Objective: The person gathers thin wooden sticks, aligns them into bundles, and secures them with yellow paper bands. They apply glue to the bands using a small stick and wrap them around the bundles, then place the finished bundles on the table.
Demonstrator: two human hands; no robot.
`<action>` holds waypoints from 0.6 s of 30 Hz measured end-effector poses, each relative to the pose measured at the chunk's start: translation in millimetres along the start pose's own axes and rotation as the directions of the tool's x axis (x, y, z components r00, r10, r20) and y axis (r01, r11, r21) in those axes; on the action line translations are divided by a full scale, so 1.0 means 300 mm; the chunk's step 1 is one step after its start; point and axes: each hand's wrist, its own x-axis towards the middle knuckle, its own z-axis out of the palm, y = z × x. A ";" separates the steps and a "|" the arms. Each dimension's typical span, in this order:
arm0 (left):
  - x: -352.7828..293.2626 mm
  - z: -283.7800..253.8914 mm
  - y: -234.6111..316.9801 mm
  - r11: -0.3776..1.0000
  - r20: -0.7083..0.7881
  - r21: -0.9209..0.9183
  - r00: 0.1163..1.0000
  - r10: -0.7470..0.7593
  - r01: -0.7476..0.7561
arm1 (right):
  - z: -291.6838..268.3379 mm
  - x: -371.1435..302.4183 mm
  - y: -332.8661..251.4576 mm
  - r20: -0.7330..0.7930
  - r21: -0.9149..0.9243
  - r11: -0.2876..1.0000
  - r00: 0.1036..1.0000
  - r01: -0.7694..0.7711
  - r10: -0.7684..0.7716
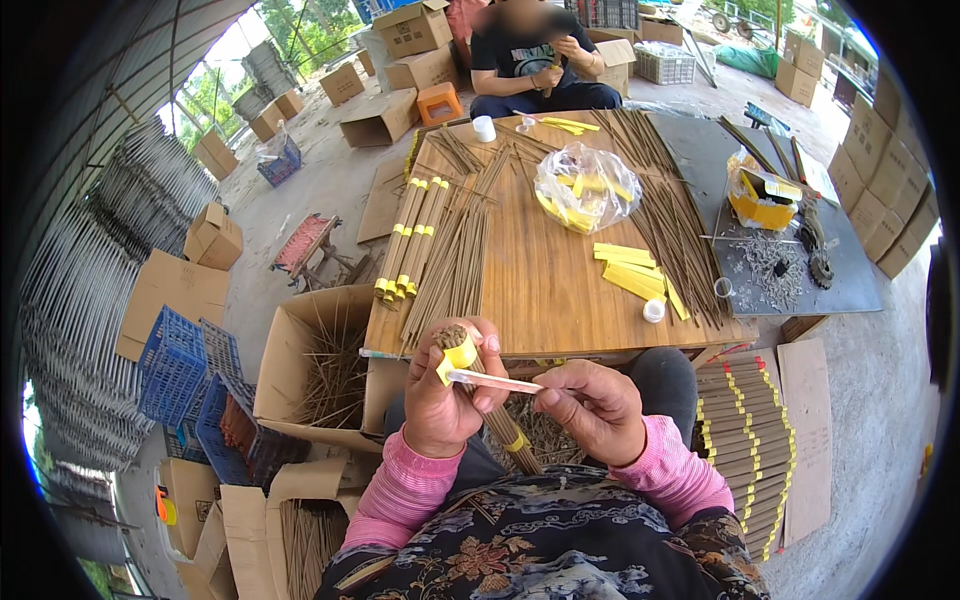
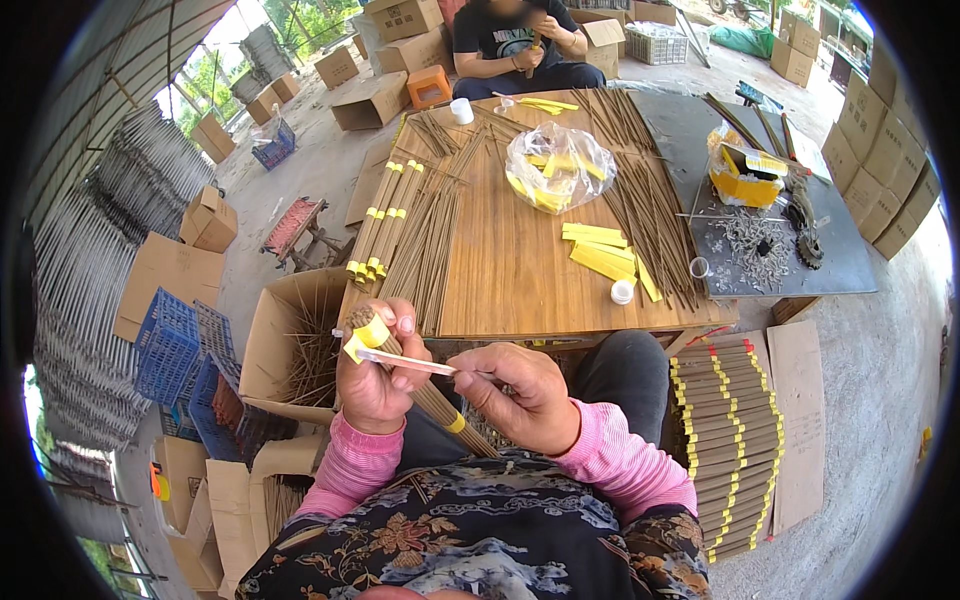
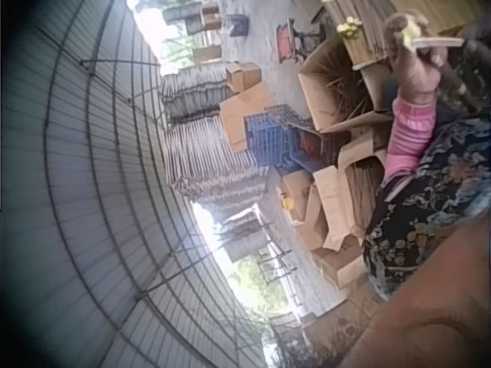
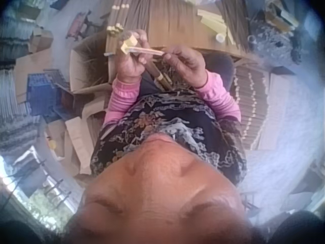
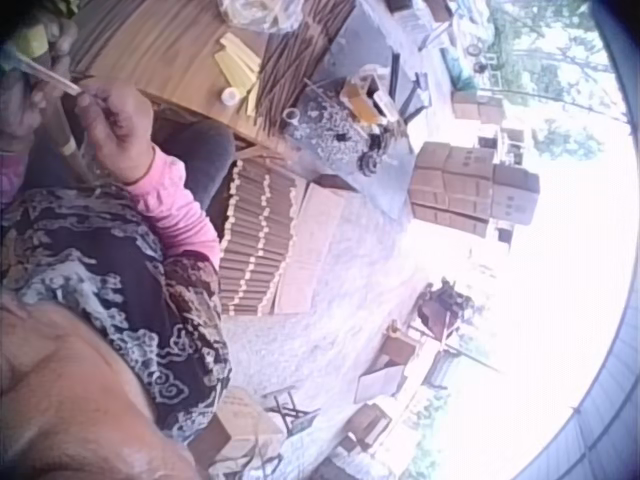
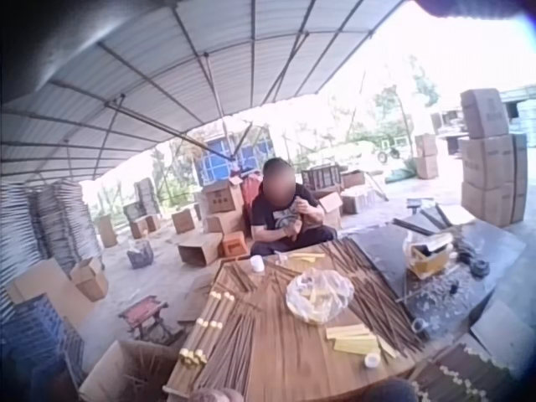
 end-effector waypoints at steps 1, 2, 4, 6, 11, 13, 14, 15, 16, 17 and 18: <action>0.001 -0.002 0.000 1.000 0.002 -0.002 1.000 -0.003 0.003 | 0.001 0.001 -0.002 0.007 0.002 1.000 1.000 0.000 0.000; 0.002 -0.004 0.000 1.000 0.005 -0.003 1.000 -0.005 0.006 | 0.001 0.001 -0.003 0.014 0.005 1.000 1.000 0.000 0.000; 0.004 -0.002 0.002 1.000 0.006 0.012 1.000 0.003 -0.003 | 0.000 -0.002 -0.006 0.038 0.031 0.999 0.999 -0.022 0.021; 0.008 0.004 -0.003 0.999 0.006 0.041 1.000 0.020 -0.020 | -0.011 -0.008 -0.015 0.067 0.107 0.992 0.996 -0.068 0.061; 0.026 -0.008 0.010 0.992 0.009 0.116 0.999 0.052 -0.053 | -0.091 -0.046 -0.002 -0.157 0.325 0.941 0.976 -0.090 0.148; 0.029 -0.011 0.024 0.967 -0.005 0.226 0.992 0.123 -0.118 | -0.183 -0.053 0.049 -0.343 0.204 0.972 0.922 -0.114 0.180; 0.032 -0.016 0.030 0.956 -0.008 0.265 0.991 0.133 -0.126 | -0.238 -0.062 0.101 -0.445 0.099 0.982 0.875 -0.162 0.189; 0.036 -0.015 0.034 0.942 -0.010 0.305 0.989 0.147 -0.137 | -0.303 -0.063 0.147 -0.469 -0.003 0.982 0.867 -0.191 0.167; 0.043 -0.011 0.027 0.935 -0.023 0.329 0.989 0.147 -0.132 | -0.371 -0.078 0.209 -0.508 -0.153 0.951 0.847 -0.269 0.158; 0.048 -0.004 0.011 0.921 -0.033 0.370 0.989 0.145 -0.123 | -0.417 -0.094 0.256 -0.556 -0.252 0.901 0.815 -0.353 0.163; 0.055 0.001 -0.005 0.902 -0.038 0.416 0.988 0.147 -0.118 | -0.454 -0.111 0.308 -0.580 -0.305 0.866 0.798 -0.397 0.162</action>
